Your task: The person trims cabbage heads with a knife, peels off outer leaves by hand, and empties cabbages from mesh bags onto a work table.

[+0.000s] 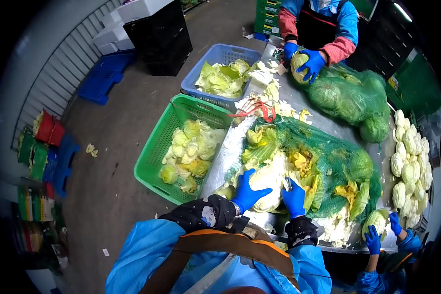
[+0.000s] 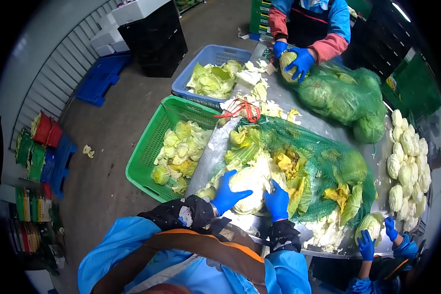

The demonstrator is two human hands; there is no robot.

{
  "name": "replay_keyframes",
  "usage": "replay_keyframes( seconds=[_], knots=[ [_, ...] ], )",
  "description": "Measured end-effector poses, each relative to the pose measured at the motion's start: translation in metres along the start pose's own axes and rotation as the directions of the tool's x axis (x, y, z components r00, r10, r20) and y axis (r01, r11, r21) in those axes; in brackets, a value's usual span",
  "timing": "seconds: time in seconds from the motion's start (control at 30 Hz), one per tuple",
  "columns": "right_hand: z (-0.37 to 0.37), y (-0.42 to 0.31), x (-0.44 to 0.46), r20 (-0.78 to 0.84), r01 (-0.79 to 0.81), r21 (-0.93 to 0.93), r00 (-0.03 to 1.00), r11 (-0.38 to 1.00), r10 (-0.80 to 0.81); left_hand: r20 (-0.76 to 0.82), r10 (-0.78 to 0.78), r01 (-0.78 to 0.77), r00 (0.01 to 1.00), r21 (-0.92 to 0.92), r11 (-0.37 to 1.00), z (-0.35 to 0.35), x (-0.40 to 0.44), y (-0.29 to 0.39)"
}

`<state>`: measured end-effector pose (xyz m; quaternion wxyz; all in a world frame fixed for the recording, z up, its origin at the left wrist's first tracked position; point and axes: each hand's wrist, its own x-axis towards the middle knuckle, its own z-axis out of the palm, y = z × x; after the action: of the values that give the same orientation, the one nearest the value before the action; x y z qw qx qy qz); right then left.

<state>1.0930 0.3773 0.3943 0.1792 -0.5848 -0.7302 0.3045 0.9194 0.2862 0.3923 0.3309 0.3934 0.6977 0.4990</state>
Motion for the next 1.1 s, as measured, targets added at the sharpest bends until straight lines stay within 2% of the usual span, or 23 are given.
replay_keyframes(
  seconds=[0.07,0.1,0.13,0.2,0.27,0.3,0.37,0.4,0.43,0.5,0.53,0.57,0.6,0.63,0.67,0.73,0.8,0.83,0.87,0.93,0.97,1.0,1.1],
  knots=[
    [0.004,0.01,-0.002,-0.024,0.02,0.111,1.0,0.994,-0.017,-0.011,0.009,-0.009,1.0,-0.032,0.999,-0.002,0.0,-0.009],
    [-0.001,0.009,0.0,-0.042,-0.012,0.214,0.999,0.977,0.022,-0.014,0.024,-0.024,1.0,-0.053,0.998,-0.002,0.004,-0.011],
    [0.0,0.027,0.007,-0.003,-0.121,0.199,0.992,0.972,0.124,0.019,0.006,-0.003,1.0,-0.152,0.988,-0.006,0.007,-0.015],
    [0.007,0.052,0.01,-0.035,-0.104,0.128,0.993,0.986,0.109,0.163,-0.052,0.114,0.985,-0.395,0.912,-0.018,0.015,-0.032],
    [0.017,0.058,0.01,-0.089,-0.109,0.12,0.989,0.987,0.12,0.213,-0.097,0.182,0.972,-0.429,0.885,-0.028,0.02,-0.038],
    [0.021,0.062,0.009,-0.086,-0.143,0.273,0.981,0.951,0.172,0.287,-0.154,0.281,0.946,-0.481,0.831,-0.034,0.021,-0.037],
    [0.01,0.051,0.005,0.002,-0.221,0.428,0.97,0.876,0.244,0.446,-0.228,0.481,0.865,-0.614,0.625,-0.049,0.023,-0.01],
    [0.004,0.049,0.004,0.047,-0.258,0.498,0.961,0.828,0.272,0.465,-0.177,0.48,0.867,-0.689,0.543,-0.05,0.022,-0.009],
    [-0.003,0.039,0.003,0.009,-0.147,0.467,0.987,0.872,0.161,0.481,-0.162,0.501,0.861,-0.751,0.431,-0.054,0.021,-0.008],
    [-0.002,0.057,0.0,-0.065,-0.115,0.415,0.986,0.903,0.155,0.521,-0.087,0.524,0.849,-0.811,0.26,-0.058,0.014,-0.011],
    [0.009,0.082,0.006,-0.176,-0.074,0.138,0.98,0.988,0.097,0.671,-0.069,0.671,0.739,-0.741,-0.02,-0.063,0.01,-0.004],
    [-0.006,0.063,-0.004,-0.19,-0.042,0.234,0.978,0.971,0.088,0.689,-0.025,0.683,0.724,-0.721,-0.116,-0.068,0.006,0.008],
    [-0.048,-0.002,-0.028,-0.194,-0.091,0.164,0.973,0.982,0.123,0.679,-0.041,0.667,0.733,-0.73,-0.15,-0.073,0.004,0.023],
    [-0.058,-0.018,-0.043,-0.282,0.07,0.337,0.959,0.939,0.03,0.607,-0.035,0.606,0.794,-0.794,-0.045,-0.075,0.003,0.031],
    [-0.064,-0.02,-0.053,-0.207,0.117,0.632,0.978,0.766,0.022,0.523,-0.013,0.523,0.852,-0.85,0.064,-0.075,0.001,0.037],
    [-0.058,-0.028,-0.07,-0.052,0.065,0.916,0.998,0.396,-0.043,0.477,-0.045,0.479,0.878,-0.873,0.092,-0.067,-0.009,0.044],
    [-0.02,-0.021,-0.071,0.023,0.039,0.958,0.977,0.285,-0.211,0.474,-0.088,0.482,0.876,-0.852,0.203,-0.064,-0.017,0.059],
    [-0.015,-0.04,-0.091,0.151,-0.151,0.974,0.988,0.168,0.012,0.487,-0.119,0.5,0.865,-0.816,0.289,-0.063,-0.024,0.071],
    [-0.014,-0.034,-0.091,0.264,-0.263,0.964,0.962,-0.021,0.064,0.496,-0.15,0.514,0.855,-0.774,0.371,-0.06,-0.03,0.077],
    [-0.02,-0.048,-0.092,0.225,-0.223,0.973,0.974,-0.051,0.027,0.404,-0.095,0.304,0.91,-0.491,0.817,-0.071,-0.013,0.08],
    [-0.021,-0.05,-0.093,0.188,-0.187,0.982,0.982,-0.024,0.034,0.222,0.106,-0.052,0.969,-0.234,0.971,-0.075,-0.008,0.087],
    [-0.021,-0.053,-0.094,0.154,-0.154,0.988,0.987,0.003,0.037,0.106,0.359,-0.37,0.927,0.104,0.923,-0.079,-0.005,0.096],
    [-0.017,-0.052,-0.095,0.106,-0.108,0.994,0.991,0.015,0.082,0.354,0.34,-0.389,0.871,0.076,0.918,-0.078,0.004,0.123]
  ],
)
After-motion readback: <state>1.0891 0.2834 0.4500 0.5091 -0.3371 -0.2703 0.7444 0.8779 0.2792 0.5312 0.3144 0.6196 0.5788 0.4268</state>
